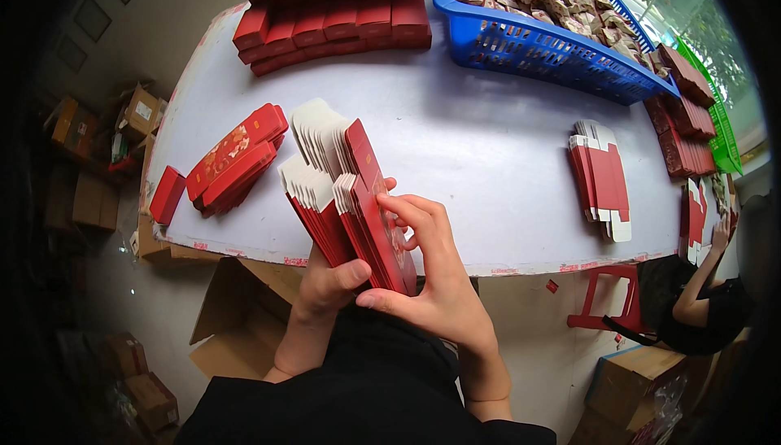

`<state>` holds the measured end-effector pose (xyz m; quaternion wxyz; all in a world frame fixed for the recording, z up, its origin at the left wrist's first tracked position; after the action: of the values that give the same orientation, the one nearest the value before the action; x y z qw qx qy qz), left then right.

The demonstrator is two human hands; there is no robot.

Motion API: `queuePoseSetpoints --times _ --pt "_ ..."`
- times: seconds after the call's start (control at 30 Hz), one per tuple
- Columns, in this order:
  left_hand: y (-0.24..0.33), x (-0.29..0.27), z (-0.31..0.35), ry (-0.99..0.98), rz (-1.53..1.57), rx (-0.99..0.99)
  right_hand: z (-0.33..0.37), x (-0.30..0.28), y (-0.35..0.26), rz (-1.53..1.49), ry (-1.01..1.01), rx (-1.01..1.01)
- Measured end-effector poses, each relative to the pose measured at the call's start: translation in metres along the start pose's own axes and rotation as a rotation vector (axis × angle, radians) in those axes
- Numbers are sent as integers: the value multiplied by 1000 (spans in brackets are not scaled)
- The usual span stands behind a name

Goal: The person folds flat red cardboard pieces into small boxes, places wrapped items from a blue basket into each box, and stacks the completed boxes on the table. The person repeats this process multiple times.

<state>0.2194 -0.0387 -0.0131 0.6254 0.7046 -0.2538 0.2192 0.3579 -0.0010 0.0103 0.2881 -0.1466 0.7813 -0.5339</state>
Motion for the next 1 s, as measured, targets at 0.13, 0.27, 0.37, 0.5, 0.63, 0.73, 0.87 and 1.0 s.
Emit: queuePoseSetpoints --times 0.13,0.27,0.37,0.5,0.63,0.73,0.87,1.0 --pt "0 3 2 23 -28 2 0 1 8 -58 -25 -7" --pt "1 1 2 20 -74 -6 0 0 13 -166 -31 14" --pt "1 1 0 -3 -27 22 -1 -1 12 -196 -34 30" --pt "-1 -2 1 74 -22 46 1 -6 8 -254 57 156" --pt "5 -9 3 67 136 -83 0 -23 6 -216 248 269" --pt "3 -9 -5 97 374 -51 6 -43 13 -161 322 266" --pt "1 -18 -13 132 541 -27 21 -88 22 -64 439 251" --pt "-6 -31 -11 148 526 -27 45 -163 22 220 660 290"
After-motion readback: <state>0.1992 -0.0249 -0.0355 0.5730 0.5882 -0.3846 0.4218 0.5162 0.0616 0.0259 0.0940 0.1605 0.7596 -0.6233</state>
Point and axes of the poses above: each hand's wrist, its own z-axis away from the middle knuckle, its own x-axis out of the palm, y = z × x, the point moved 1 cm from there along -z, towards the middle knuckle, and after that the axes turned 5 degrees about z, right-handed, at the moved point
